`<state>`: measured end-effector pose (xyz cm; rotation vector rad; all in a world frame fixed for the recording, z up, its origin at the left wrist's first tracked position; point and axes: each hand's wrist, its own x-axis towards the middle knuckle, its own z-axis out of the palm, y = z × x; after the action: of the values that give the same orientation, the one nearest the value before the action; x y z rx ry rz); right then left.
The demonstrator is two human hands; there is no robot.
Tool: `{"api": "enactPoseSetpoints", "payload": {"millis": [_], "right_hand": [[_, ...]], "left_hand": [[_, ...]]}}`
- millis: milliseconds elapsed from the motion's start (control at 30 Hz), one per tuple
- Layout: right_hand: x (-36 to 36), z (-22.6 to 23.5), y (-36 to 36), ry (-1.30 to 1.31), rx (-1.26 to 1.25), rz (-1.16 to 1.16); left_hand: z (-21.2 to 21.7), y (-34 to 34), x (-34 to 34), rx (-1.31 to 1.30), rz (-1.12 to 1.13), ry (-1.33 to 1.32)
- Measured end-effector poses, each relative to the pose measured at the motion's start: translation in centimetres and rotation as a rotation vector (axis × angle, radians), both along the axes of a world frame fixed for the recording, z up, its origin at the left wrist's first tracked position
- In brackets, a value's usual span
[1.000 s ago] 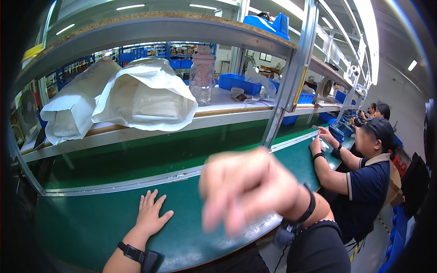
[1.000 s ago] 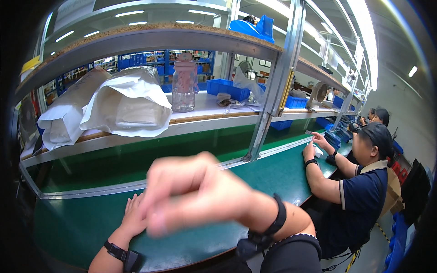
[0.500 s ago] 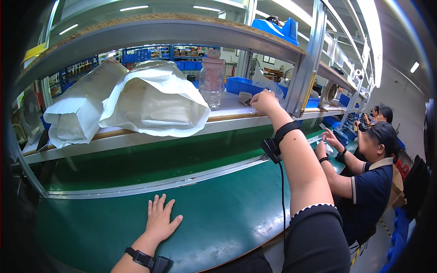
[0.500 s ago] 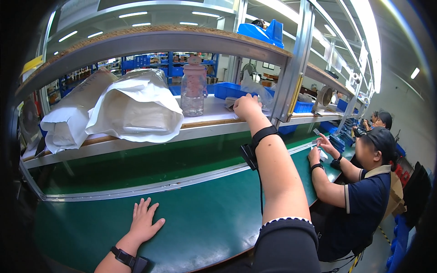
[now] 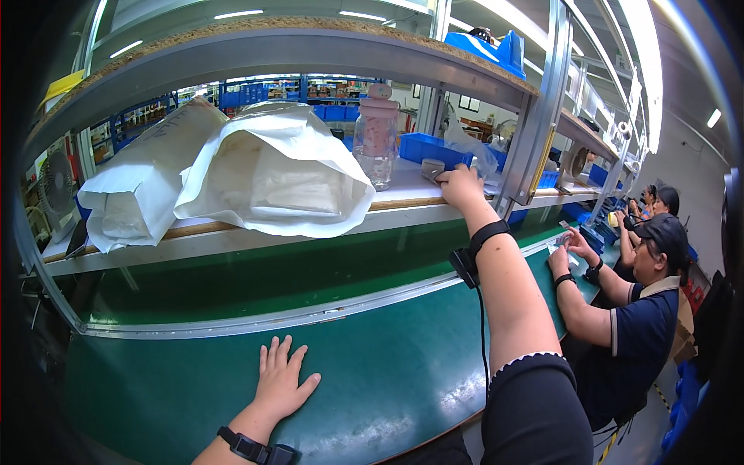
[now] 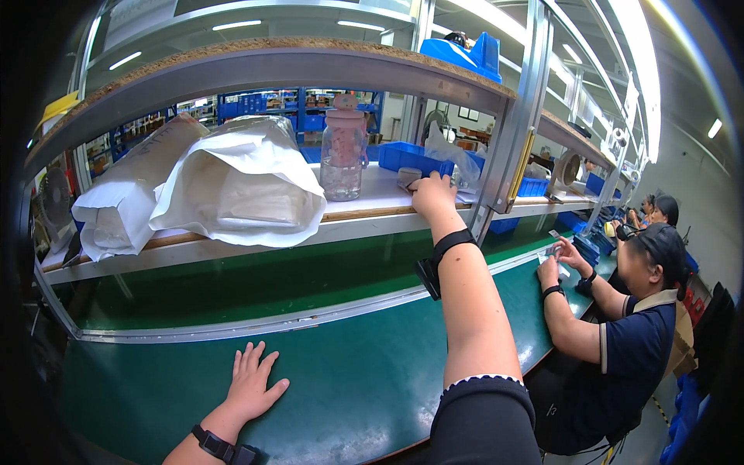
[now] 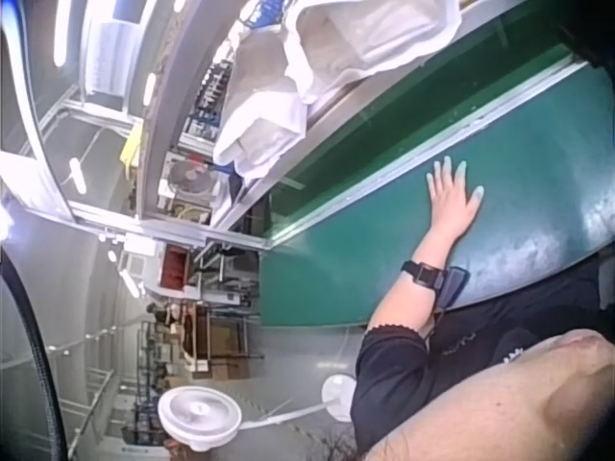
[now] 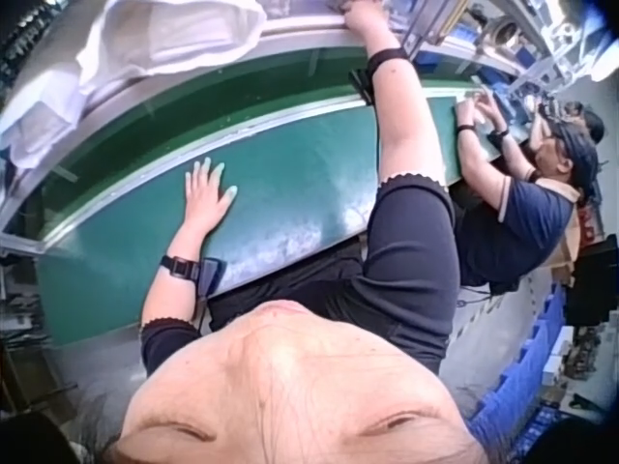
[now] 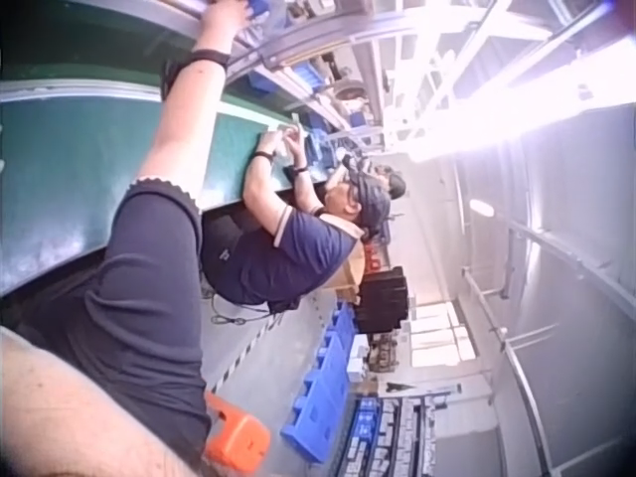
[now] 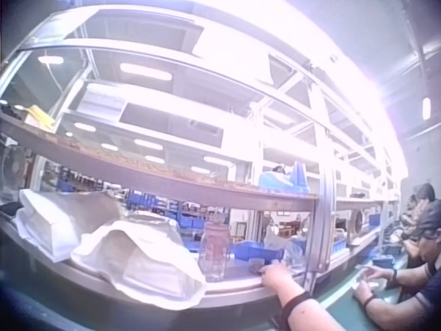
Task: Handling, inspecting, and packaging various components and labels on an assembly line.
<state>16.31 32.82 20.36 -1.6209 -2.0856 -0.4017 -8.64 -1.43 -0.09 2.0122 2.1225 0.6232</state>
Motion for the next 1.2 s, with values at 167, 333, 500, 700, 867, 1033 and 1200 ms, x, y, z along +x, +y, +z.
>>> {"api": "enactPoseSetpoints", "payload": {"millis": [167,333,500,700,867,1033,1200], "right_hand": [[0.7,0.2,0.1,0.096,0.013,0.037],[0.4,0.5,-0.2,0.109,-0.012,-0.002],[-0.5,0.9,-0.5,0.064,-0.026,-0.063],[-1.1,-0.2,-0.1,-0.015,0.109,-0.053],[-0.7,-1.2,-0.3,0.026,0.334,0.094],[-1.2,-1.3,-6.3,0.653,0.576,0.421],[-1.8,-0.4,-20.3,1.377,-0.634,1.055]], "left_hand": [[0.2,0.0,0.1,-0.005,0.002,0.0],[0.1,-0.1,0.1,-0.005,0.005,-0.005],[0.2,-0.1,0.0,0.0,0.003,-0.005],[0.2,-0.1,0.0,-0.01,-0.001,-0.012],[-0.1,-0.1,-0.1,-0.006,0.002,0.004],[0.0,0.1,0.3,-0.001,-0.003,0.015],[-0.3,-0.2,-0.2,-0.005,0.02,0.015]]}}
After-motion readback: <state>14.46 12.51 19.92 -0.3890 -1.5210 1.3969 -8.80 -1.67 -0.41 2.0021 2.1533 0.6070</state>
